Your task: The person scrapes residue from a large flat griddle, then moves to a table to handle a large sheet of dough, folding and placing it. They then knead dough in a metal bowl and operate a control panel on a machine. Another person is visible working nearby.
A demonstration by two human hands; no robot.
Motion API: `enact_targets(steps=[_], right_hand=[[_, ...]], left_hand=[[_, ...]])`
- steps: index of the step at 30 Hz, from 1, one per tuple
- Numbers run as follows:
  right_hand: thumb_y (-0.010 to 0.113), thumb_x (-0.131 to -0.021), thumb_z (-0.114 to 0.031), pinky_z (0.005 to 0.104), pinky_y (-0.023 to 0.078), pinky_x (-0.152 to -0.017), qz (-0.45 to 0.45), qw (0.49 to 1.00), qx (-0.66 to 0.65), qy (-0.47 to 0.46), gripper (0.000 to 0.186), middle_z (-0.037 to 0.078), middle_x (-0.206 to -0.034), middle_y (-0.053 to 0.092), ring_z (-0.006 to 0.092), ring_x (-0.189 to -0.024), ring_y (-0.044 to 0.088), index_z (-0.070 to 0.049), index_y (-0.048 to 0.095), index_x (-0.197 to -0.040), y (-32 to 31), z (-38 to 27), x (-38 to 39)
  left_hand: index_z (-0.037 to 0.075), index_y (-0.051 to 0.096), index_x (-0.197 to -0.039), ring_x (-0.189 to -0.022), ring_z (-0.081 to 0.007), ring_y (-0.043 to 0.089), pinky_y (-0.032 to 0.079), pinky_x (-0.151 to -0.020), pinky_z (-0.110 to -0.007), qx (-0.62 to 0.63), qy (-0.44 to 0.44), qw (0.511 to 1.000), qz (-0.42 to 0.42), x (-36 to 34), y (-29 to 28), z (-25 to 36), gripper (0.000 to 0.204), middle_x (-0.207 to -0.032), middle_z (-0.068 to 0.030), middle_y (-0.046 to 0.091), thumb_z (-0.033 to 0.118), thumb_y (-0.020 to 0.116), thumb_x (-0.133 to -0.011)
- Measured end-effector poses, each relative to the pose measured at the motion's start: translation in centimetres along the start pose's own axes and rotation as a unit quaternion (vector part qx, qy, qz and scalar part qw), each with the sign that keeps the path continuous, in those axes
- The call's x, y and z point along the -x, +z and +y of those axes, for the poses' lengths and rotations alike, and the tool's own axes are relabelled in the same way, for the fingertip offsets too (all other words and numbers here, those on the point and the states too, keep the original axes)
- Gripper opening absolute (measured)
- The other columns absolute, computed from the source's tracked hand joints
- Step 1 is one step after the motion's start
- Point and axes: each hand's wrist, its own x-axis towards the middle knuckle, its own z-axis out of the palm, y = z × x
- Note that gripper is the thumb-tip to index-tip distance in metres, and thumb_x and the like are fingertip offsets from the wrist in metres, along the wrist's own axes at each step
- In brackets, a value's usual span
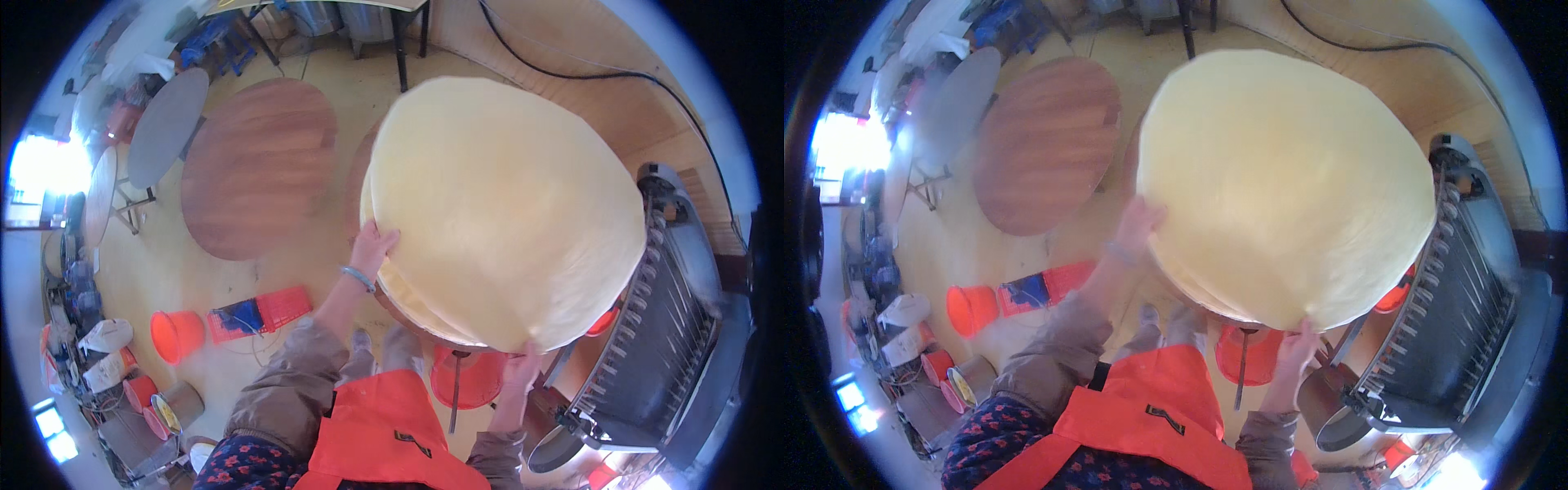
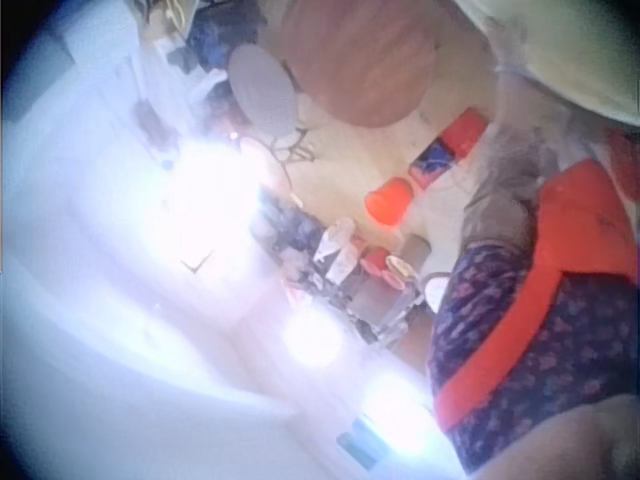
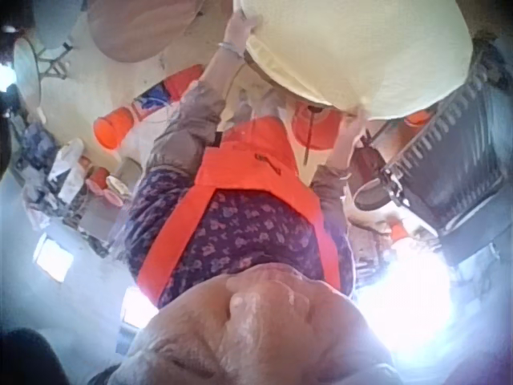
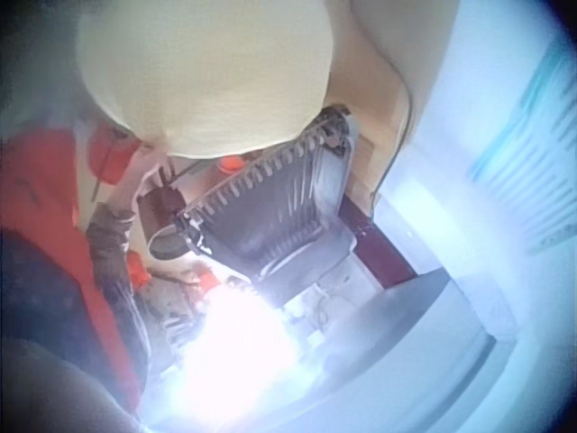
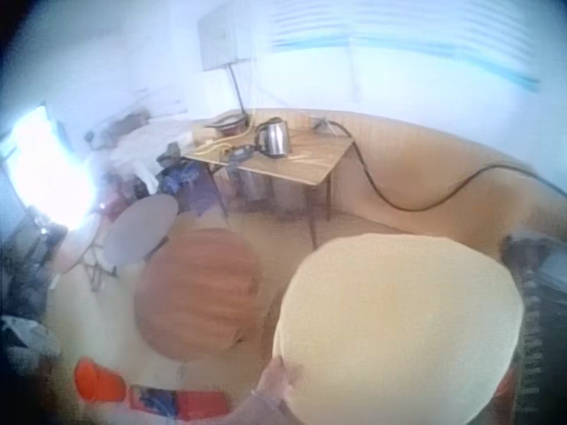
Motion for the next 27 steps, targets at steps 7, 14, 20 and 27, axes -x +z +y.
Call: enact_targets(steps=[7,14,20,27], right_hand=[[0.056,-0.086,-0.006,0.033,0.054,-0.072,0.097,0.981,0.071,0.154,0.027,0.006,-0.103,0.061,0.0193,-0.09,0.062,-0.009,0.052,-0.112,-4.3,10.1,-3.4],[0.062,-0.084,-0.016,0.0318,0.054,-0.069,-0.005,0.903,0.286,0.32,0.022,0.006,-0.08,0.065,0.0196,-0.081,0.064,-0.007,0.057,-0.104,-2.0,7.2,-0.5],[0.059,-0.085,-0.031,0.0453,0.043,-0.089,-0.205,0.519,0.801,-0.218,0.04,0.018,-0.105,0.058,0.037,-0.104,0.053,-0.007,0.053,-0.116,6.1,3.0,-3.8],[0.055,-0.085,-0.041,0.0522,0.023,-0.106,-0.213,0.377,0.82,-0.375,0.065,0.015,-0.146,0.026,0.0362,-0.134,0.023,-0.014,0.033,-0.139,19.6,6.3,-11.9]], left_hand=[[-0.003,0.054,-0.099,-0.076,-0.0167,0.061,0.05,-0.066,-0.03,-0.109,-0.11,0.983,0.1,-4.5,-3.5,-11.8,0.029,-0.089,-0.0109,0.063,0.009,0.068,-0.076],[-0.002,0.054,-0.101,-0.076,-0.0213,0.062,0.051,-0.068,-0.033,-0.123,-0.098,0.979,0.129,-6.6,-4.9,-14.3,0.036,-0.086,-0.0123,0.062,0.011,0.071,-0.072],[0.002,0.049,-0.114,-0.108,-0.0324,0.05,0.041,-0.091,-0.042,-0.404,0.064,0.889,0.206,-5.5,-3.8,-11.6,0.051,-0.112,-0.0188,0.054,0.011,0.07,-0.069],[0.005,0.044,-0.126,-0.116,-0.0341,0.044,0.037,-0.098,-0.043,-0.56,0.102,0.819,0.069,1.8,-1.8,-10.5,0.055,-0.12,-0.0193,0.049,0.012,0.061,-0.074]])
